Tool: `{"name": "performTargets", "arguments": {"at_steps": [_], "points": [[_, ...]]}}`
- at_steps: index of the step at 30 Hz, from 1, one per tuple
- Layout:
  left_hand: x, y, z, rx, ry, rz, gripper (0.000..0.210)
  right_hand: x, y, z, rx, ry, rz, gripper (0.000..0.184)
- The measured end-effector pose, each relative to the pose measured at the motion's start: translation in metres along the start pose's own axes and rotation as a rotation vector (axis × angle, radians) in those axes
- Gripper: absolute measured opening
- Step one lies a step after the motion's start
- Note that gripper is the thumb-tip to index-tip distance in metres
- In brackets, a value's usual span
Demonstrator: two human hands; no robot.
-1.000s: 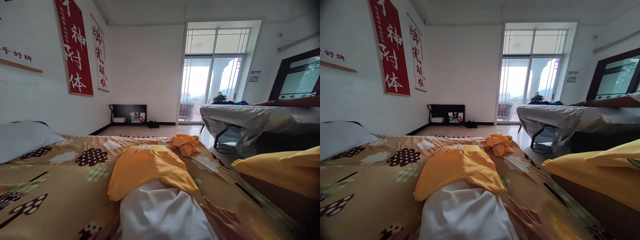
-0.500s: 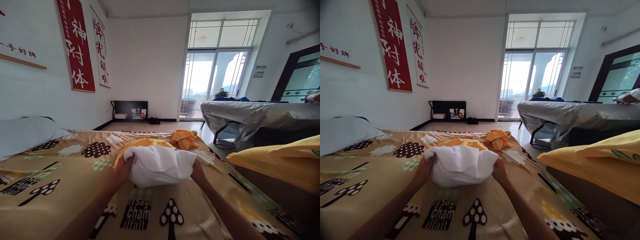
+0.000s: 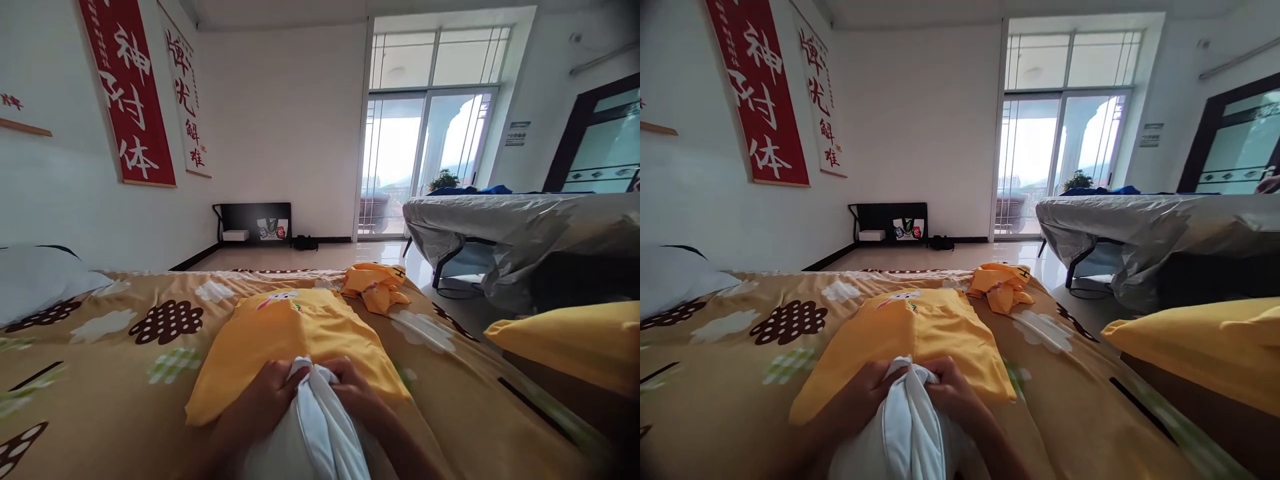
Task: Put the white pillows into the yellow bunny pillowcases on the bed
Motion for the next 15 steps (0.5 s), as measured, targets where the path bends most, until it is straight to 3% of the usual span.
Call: {"name": "performTargets", "arguments": {"at_steps": [4, 7, 10, 13, 15], "points": [[0.011, 0.017, 0.0, 0.045, 0.211, -0.043, 0.042, 0.0, -0.013, 0.002, 0.016, 0.1, -0.023, 0.024], [0.017, 0.024, -0.002, 0.099, 0.179, 0.029, 0.043, 0.002, -0.018, -0.002, 0.138, 0.21, 0.139, 0.009], [0.02, 0.017, -0.008, 0.08, 0.126, 0.123, 0.054, 0.004, -0.011, -0.007, 0.26, 0.32, 0.323, 0.006], [0.018, 0.007, -0.011, 0.017, 0.013, 0.11, 0.064, 0.004, -0.007, -0.008, 0.383, 0.328, 0.342, 0.006], [0.016, 0.007, -0.01, 0.017, -0.047, 0.071, 0.054, 0.003, -0.013, -0.007, 0.463, 0.283, 0.294, 0.008]]}}
Point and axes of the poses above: each hand's wrist, its own x-axis away from the middle knuckle, its own z-axis out of the back of the hand, y = z × x, the point moved 1 cm from there along -x, towards the middle knuckle, and after that the axes turned 13 degrees about y, right-handed, at the moved point
